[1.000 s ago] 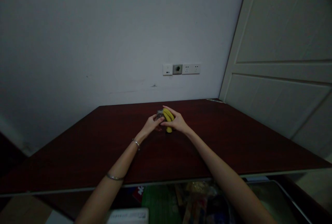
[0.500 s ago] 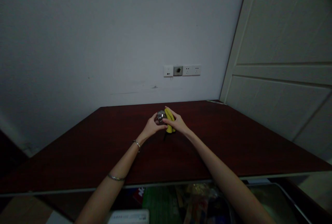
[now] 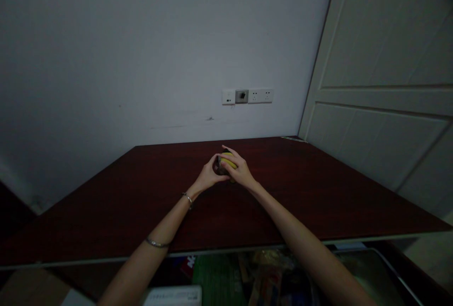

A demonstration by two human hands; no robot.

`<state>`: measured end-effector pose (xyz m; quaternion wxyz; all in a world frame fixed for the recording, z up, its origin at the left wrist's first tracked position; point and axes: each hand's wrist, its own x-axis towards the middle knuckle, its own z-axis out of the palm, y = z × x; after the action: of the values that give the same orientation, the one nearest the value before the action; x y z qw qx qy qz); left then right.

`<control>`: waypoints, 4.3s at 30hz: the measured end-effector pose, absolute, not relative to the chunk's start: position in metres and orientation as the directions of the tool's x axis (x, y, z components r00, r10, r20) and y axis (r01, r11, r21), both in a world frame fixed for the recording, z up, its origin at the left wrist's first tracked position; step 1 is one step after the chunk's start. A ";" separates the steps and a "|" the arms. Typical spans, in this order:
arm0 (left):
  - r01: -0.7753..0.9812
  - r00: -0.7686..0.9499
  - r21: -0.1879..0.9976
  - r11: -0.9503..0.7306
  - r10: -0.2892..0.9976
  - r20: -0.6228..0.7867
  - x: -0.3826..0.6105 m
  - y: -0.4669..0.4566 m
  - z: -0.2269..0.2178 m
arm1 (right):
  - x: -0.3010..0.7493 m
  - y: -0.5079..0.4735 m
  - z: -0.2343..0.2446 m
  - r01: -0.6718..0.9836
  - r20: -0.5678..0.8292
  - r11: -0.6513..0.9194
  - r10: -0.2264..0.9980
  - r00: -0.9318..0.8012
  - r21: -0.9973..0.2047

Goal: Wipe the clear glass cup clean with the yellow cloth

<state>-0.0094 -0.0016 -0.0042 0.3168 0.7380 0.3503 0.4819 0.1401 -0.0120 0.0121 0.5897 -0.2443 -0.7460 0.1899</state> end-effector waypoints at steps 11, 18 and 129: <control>0.279 0.356 0.749 -0.601 0.789 0.500 -0.010 -0.004 0.000 | 0.136 0.002 0.007 0.016 0.640 0.640 0.768 -0.024 -0.768; 0.323 0.346 0.715 -0.620 0.781 0.520 -0.014 -0.002 -0.003 | 0.139 -0.012 0.011 0.155 0.774 0.788 0.615 -0.149 -0.596; 0.275 0.206 0.867 -0.414 0.907 0.368 0.000 -0.003 -0.007 | 0.144 0.008 0.006 0.109 0.661 0.679 0.733 -0.158 -0.726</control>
<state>0.0001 -0.0032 -0.0074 0.3380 0.6993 0.4227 0.4671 0.1437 0.0075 0.0060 0.5775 -0.2962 -0.7112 0.2702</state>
